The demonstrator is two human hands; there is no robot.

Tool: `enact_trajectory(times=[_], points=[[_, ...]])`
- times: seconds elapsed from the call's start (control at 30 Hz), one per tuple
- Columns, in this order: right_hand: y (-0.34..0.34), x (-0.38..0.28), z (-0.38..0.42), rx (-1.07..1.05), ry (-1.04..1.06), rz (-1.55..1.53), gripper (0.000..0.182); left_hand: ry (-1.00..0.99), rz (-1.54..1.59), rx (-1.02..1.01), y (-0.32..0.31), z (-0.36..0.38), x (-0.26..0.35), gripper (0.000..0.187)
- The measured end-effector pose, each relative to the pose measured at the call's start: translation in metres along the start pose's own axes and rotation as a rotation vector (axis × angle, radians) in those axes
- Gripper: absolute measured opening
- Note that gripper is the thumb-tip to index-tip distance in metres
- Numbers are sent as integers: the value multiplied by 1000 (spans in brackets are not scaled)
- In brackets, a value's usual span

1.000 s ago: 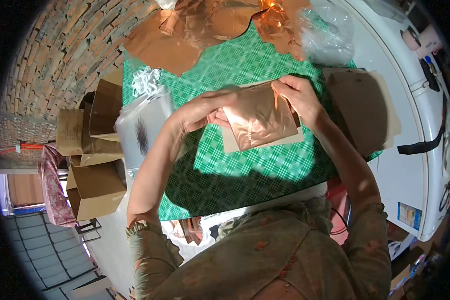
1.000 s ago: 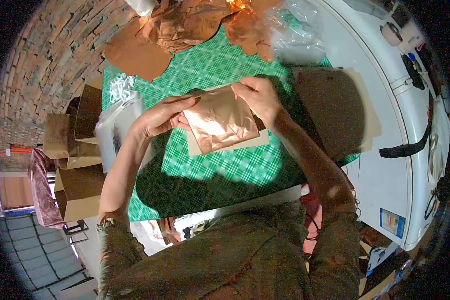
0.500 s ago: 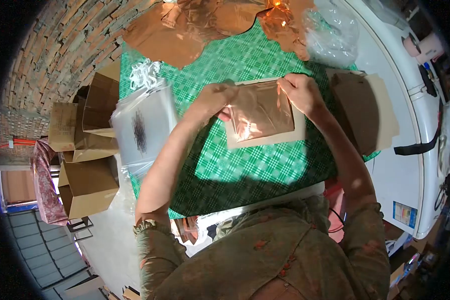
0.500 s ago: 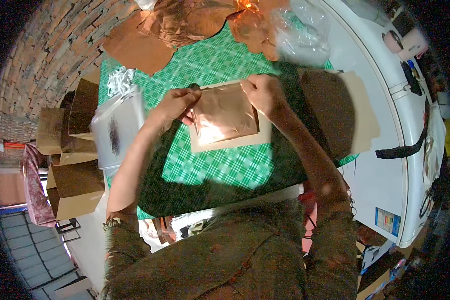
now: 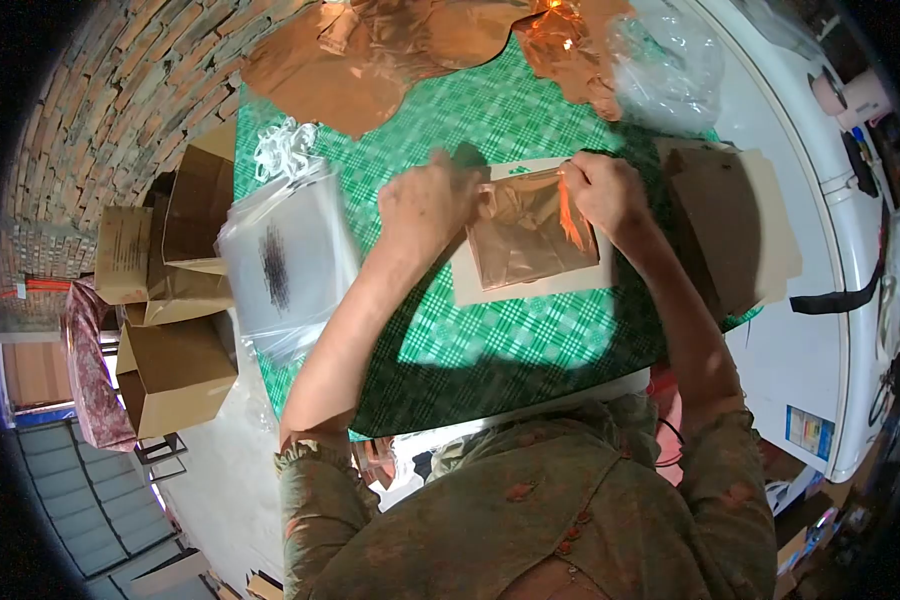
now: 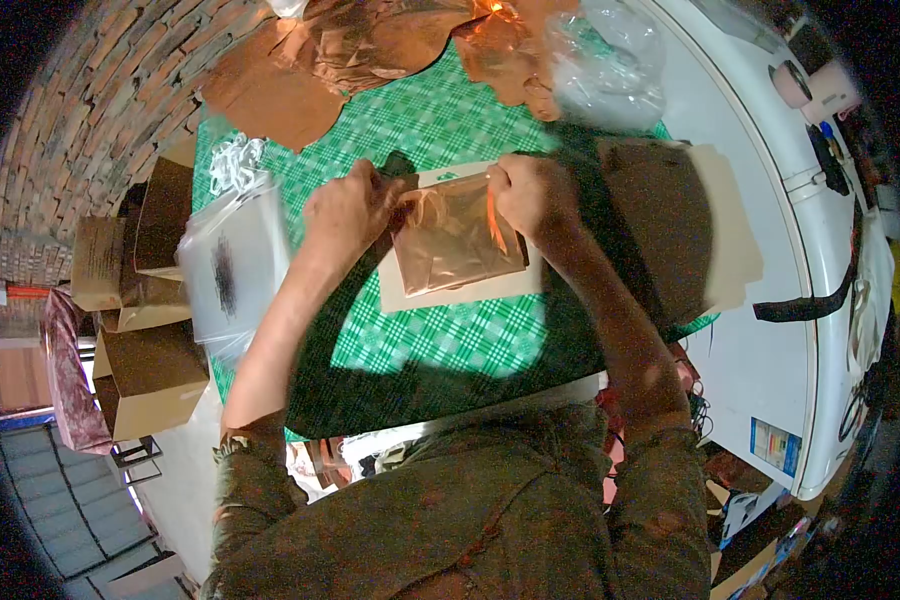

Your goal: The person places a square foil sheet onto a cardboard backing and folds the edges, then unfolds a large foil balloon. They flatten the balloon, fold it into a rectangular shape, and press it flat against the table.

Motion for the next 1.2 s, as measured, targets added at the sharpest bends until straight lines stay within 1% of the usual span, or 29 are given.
enact_trajectory(times=[0.1, 0.13, 0.23, 0.27, 0.37, 0.4, 0.5, 0.6, 0.7, 0.77, 0.8, 0.9, 1.0, 1.1, 1.2], points=[[3, -5, 1, -21, -20, 12, 31, -1, 285, 216, 1, 13, 11, 32], [3, -5, 1, -14, -18, 15, 31, -32, 333, 178, -1, 19, 18, 36], [2, -5, 1, -2, -13, 29, 30, -287, 420, 312, -25, 31, 31, 43], [2, -6, 1, -4, -16, 36, 30, -314, 410, 177, -41, 35, 31, 55], [1, -6, 1, 14, -21, 49, 28, -372, 297, 116, -53, 42, 37, 63], [1, -5, 2, 24, -22, 51, 27, -375, 293, 87, -56, 41, 36, 70], [1, -6, 3, 68, 35, 22, 25, -401, 252, 86, -59, 41, 35, 70], [2, -9, 5, 101, 83, 66, 26, -413, 275, 77, -60, 40, 34, 72], [6, -16, 7, 56, 65, 223, 18, -416, 258, 56, -57, 40, 36, 72], [6, -15, 8, 192, 239, 315, 9, -416, 254, 57, -57, 40, 37, 72], [6, -17, 9, 260, 327, 358, 9, -416, 250, 58, -56, 40, 37, 72], [6, -24, 12, 263, 433, 406, 21, -412, 267, 70, -56, 41, 36, 71], [2, -25, 21, 273, 529, 385, 23, -410, 265, 72, -55, 42, 37, 71], [6, -21, 29, 224, 561, 291, 20, -392, 257, 66, -53, 58, 40, 70], [16, -23, 47, 155, 609, 183, 26, -341, 236, 74, -49, 88, 48, 69]])
Point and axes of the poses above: each hand's wrist, its own z-axis away from the middle knuckle, its own y-axis out of the back of the hand, x = y × z, the point moved 2 cm from there along -z, towards the middle knuckle, and after that the axes turned 8 degrees about x, right-handed, at the moved point
